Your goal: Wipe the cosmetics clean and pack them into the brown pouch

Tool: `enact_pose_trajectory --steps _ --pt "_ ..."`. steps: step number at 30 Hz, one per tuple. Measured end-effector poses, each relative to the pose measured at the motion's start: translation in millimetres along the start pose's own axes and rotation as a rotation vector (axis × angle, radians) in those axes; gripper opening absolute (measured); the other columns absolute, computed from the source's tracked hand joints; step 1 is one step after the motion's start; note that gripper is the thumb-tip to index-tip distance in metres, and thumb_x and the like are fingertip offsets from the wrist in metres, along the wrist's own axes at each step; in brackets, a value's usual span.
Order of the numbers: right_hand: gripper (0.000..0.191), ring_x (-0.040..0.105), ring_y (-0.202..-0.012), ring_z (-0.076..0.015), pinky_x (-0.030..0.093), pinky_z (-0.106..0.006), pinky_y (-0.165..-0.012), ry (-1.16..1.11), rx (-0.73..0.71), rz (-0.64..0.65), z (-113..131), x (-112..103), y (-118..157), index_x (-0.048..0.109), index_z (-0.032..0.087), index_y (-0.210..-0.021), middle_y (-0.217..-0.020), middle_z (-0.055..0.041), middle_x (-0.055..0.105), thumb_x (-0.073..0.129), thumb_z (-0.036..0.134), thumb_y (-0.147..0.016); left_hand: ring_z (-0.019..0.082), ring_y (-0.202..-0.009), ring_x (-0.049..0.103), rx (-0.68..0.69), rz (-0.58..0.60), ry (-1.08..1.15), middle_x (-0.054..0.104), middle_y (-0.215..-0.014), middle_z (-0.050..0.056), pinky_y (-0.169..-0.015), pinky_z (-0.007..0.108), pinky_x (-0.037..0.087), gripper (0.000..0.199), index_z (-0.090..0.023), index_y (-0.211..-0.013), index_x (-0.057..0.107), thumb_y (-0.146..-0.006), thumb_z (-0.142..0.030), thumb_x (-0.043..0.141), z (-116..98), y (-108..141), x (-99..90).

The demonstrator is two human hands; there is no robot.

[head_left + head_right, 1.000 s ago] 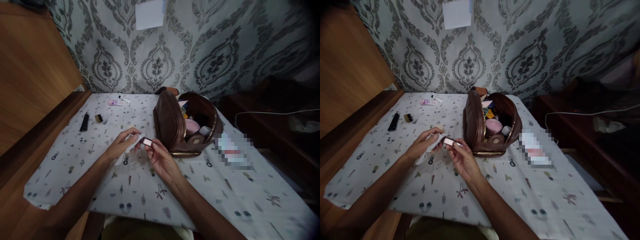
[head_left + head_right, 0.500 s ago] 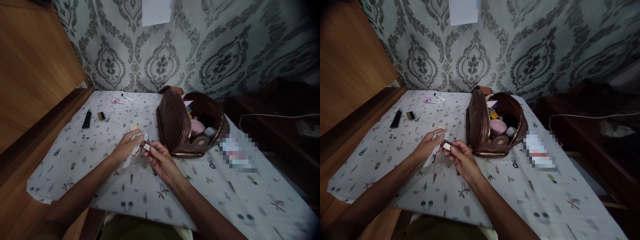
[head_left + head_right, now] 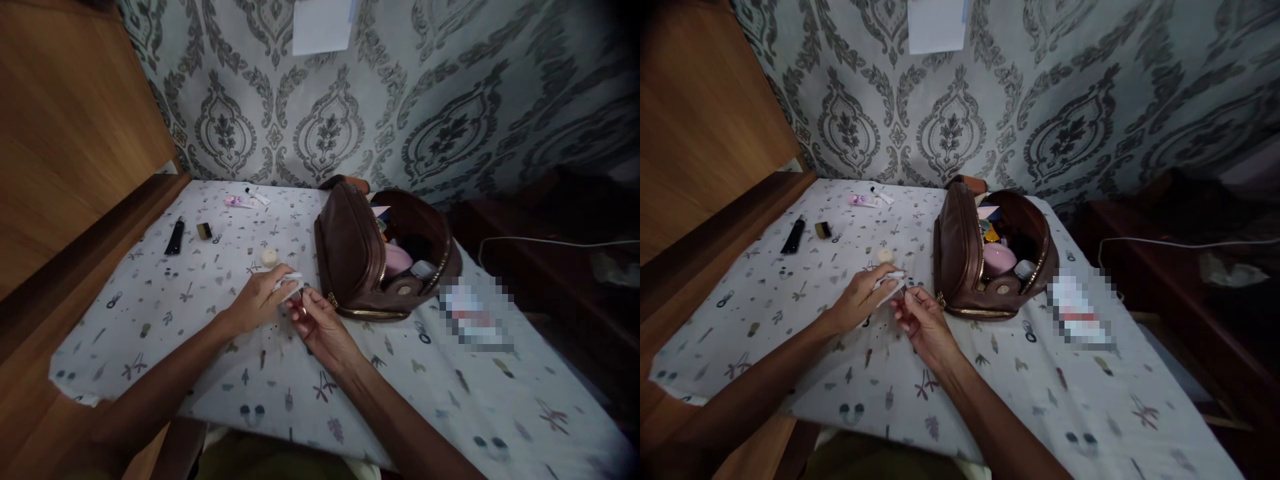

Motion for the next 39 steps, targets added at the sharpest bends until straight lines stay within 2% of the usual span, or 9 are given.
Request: enact_pose_trajectory --steps 4,8,11,14,20,25,33,36,39 --pt "0.037 0.06 -0.06 -0.0093 0.043 -0.017 -0.051 0.062 0.029 0.063 -5.7 10.4 3.0 0.067 0.02 -0.077 -0.073 -0.0006 0.072 0.089 0.047 -0.066 0.013 -0.064 0.053 -0.125 -0.054 0.178 0.056 -0.067 -0.001 -0.062 0.024 0.043 0.048 -0.018 -0.08 0.061 -0.099 -0.057 0.04 20.3 -0.1 -0.3" --pt "0.037 0.061 -0.065 -0.0094 0.049 -0.018 -0.061 0.076 0.017 0.065 -3.9 13.4 3.7 0.073 0.018 -0.076 -0.07 0.0002 0.071 0.09 0.049 -0.063 0.015 -0.07 0.058 -0.169 -0.088 0.255 0.064 -0.075 0.002 -0.068 0.026 0.046 0.05 -0.017 -0.087 0.067 -0.099 -0.058 0.039 26.4 0.5 1.4" --pt "0.036 0.056 -0.058 -0.0073 0.047 -0.017 -0.057 0.021 -0.005 0.022 -0.9 10.1 3.4 0.075 0.019 -0.073 -0.065 0.0034 0.068 0.092 0.047 -0.059 0.02 -0.096 0.064 -0.081 -0.102 0.172 0.071 -0.102 0.006 -0.09 0.032 0.048 0.044 -0.02 -0.109 0.07 -0.101 -0.051 0.041 15.2 0.1 -0.2" --pt "0.035 0.052 -0.054 -0.0053 0.041 -0.015 -0.049 -0.023 -0.004 -0.02 -0.5 5.6 2.7 0.076 0.019 -0.074 -0.065 0.0042 0.067 0.093 0.046 -0.059 0.024 -0.117 0.059 0.031 -0.09 0.087 0.066 -0.121 0.009 -0.105 0.038 0.043 0.042 -0.022 -0.129 0.063 -0.101 -0.045 0.043 4.3 0.7 1.5" --pt "0.029 0.056 -0.057 -0.0083 0.048 -0.018 -0.053 -0.066 -0.102 -0.016 10.0 0.4 -1.6 0.072 0.019 -0.072 -0.065 0.0039 0.067 0.091 0.04 -0.065 0.021 -0.103 0.057 0.187 0.072 -0.06 0.059 -0.11 0.008 -0.097 0.039 0.046 0.054 -0.025 -0.155 0.034 -0.104 -0.043 0.037 -1.2 4.0 16.4" --pt "0.025 0.061 -0.062 -0.0084 0.052 -0.019 -0.061 -0.144 -0.128 0.015 13.7 0.0 -2.2 0.07 0.018 -0.074 -0.07 0.0036 0.069 0.088 0.036 -0.07 0.023 -0.106 0.055 0.31 0.217 -0.114 0.054 -0.116 0.007 -0.092 0.038 0.049 0.085 -0.03 -0.158 0.024 -0.088 -0.061 0.06 -8.1 8.1 24.6" --pt "0.042 0.065 -0.065 -0.0083 0.05 -0.016 -0.056 -0.221 -0.099 -0.016 12.3 0.0 2.8 0.07 0.023 -0.094 -0.078 0.0055 0.073 0.094 0.031 -0.061 0.017 -0.092 0.063 0.413 0.034 -0.135 0.065 -0.101 0.006 -0.081 0.027 0.051 0.042 -0.028 -0.14 0.058 -0.097 -0.029 0.056 -29.2 9.4 1.6" --pt "0.041 0.061 -0.061 -0.007 0.045 -0.014 -0.052 -0.193 -0.062 0.025 10.4 5.5 5.1 0.071 0.019 -0.087 -0.072 0.0039 0.071 0.095 0.037 -0.059 0.015 -0.08 0.066 0.443 -0.039 -0.1 0.07 -0.089 0.004 -0.07 0.023 0.053 0.032 -0.029 -0.123 0.072 -0.093 -0.027 0.063 -30.9 13.4 -6.1" --pt "0.04 0.059 -0.06 -0.0067 0.042 -0.015 -0.052 -0.126 -0.082 0.064 16.2 12.4 13.3 0.071 0.017 -0.078 -0.07 0.0024 0.069 0.094 0.044 -0.058 0.019 -0.079 0.07 0.341 -0.089 -0.087 0.076 -0.086 0.006 -0.069 0.026 0.056 0.024 -0.029 -0.107 0.08 -0.09 -0.037 0.065 -13.1 16.2 -11.1"
Point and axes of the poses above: each hand's wrist, its own y-axis away from the middle knuckle, its own x-axis out of the palm, z = x × y, the point moved 9 cm from there along -y, towards the middle knuckle
